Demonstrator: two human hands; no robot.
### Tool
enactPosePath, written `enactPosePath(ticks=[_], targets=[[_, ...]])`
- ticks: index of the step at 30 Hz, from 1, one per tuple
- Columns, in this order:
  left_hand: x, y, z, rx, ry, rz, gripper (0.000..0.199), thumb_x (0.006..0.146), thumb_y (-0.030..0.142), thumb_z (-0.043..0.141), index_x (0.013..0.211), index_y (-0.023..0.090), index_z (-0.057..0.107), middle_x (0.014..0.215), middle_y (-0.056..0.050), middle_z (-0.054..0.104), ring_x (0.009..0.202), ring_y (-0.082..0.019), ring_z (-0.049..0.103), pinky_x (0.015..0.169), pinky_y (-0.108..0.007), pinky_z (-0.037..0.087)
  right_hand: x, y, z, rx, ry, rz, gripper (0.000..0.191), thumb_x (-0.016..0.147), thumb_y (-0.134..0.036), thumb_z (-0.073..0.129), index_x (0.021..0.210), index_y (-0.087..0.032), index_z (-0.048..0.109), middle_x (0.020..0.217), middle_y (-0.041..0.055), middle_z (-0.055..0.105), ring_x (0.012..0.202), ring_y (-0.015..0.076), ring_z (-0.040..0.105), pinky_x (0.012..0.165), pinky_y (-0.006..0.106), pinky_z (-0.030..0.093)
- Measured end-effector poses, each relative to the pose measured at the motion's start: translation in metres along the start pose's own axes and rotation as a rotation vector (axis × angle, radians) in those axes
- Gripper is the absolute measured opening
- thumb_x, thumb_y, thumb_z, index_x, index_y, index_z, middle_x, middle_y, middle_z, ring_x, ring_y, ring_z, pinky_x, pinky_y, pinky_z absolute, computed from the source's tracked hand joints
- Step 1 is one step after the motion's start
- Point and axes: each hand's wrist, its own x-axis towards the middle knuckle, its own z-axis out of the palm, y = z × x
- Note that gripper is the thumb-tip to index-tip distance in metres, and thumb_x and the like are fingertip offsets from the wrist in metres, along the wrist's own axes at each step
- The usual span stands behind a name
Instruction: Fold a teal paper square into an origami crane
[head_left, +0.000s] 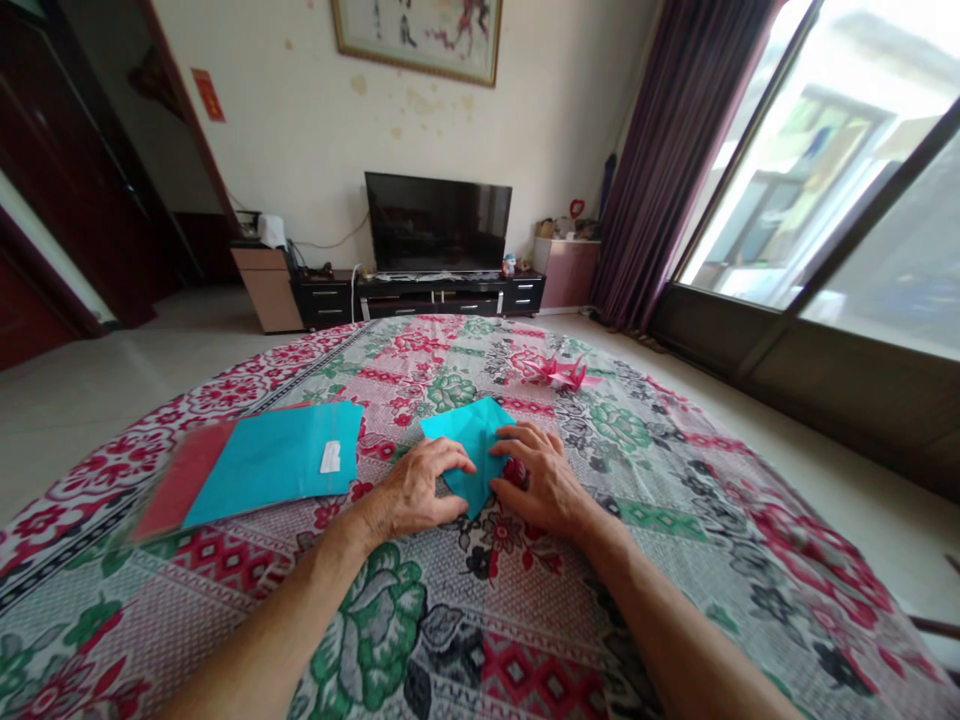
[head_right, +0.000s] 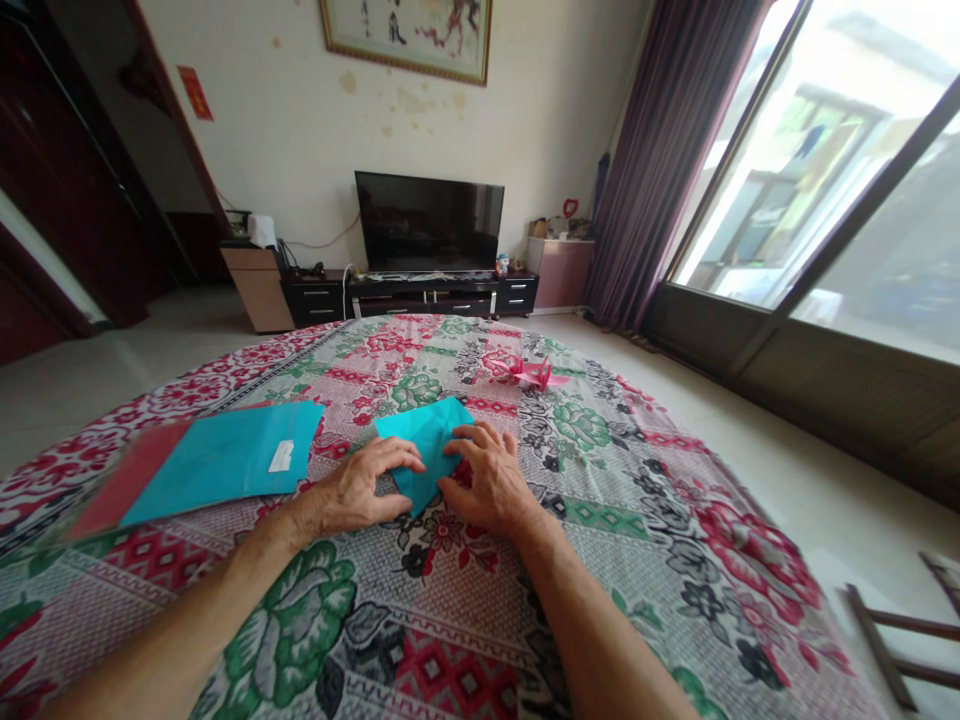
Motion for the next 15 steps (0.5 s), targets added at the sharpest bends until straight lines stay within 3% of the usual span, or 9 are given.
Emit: enactPosePath(ticks=[7, 11, 15], targets=[[-0.001, -0.006, 0.003, 0.017, 0.016, -0.02, 0.052, 0.062, 0.022, 0.064, 0.114, 0.018, 0.058, 0.121, -0.011, 0.056, 0.11, -0.027, 0.052, 0.097, -0.047, 0.041, 0.001, 0.011, 0.001, 0.222, 0.122, 0.049, 0.047, 0.062, -0.007, 0.046, 0.107, -0.021, 0.053, 0.126, 0.009, 0.048, 0.117, 0.0249, 0.045, 0.099, 0.046, 0.035], [-0.001, -0.005, 0.002, 0.021, 0.009, -0.026, 0.054, 0.063, 0.022, 0.063, 0.116, 0.017, 0.055, 0.12, -0.012, 0.056, 0.111, -0.027, 0.051, 0.098, -0.048, 0.04, 0.002, 0.013, 0.0, 0.285, 0.192, 0.107, 0.045, 0.065, -0.009, 0.045, 0.107, -0.022, 0.049, 0.122, 0.0081, 0.05, 0.114, 0.0234, 0.047, 0.099, 0.044, 0.036], [0.0, -0.001, 0.0, 0.022, -0.007, -0.026, 0.043, 0.062, 0.02, 0.062, 0.105, 0.016, 0.06, 0.117, -0.01, 0.058, 0.107, -0.026, 0.053, 0.097, -0.047, 0.041, 0.002, 0.009, -0.002, 0.209, 0.132, 0.096, 0.032, 0.072, -0.022, 0.054, 0.104, -0.022, 0.051, 0.132, 0.0107, 0.041, 0.121, 0.0272, 0.042, 0.1, 0.047, 0.035]])
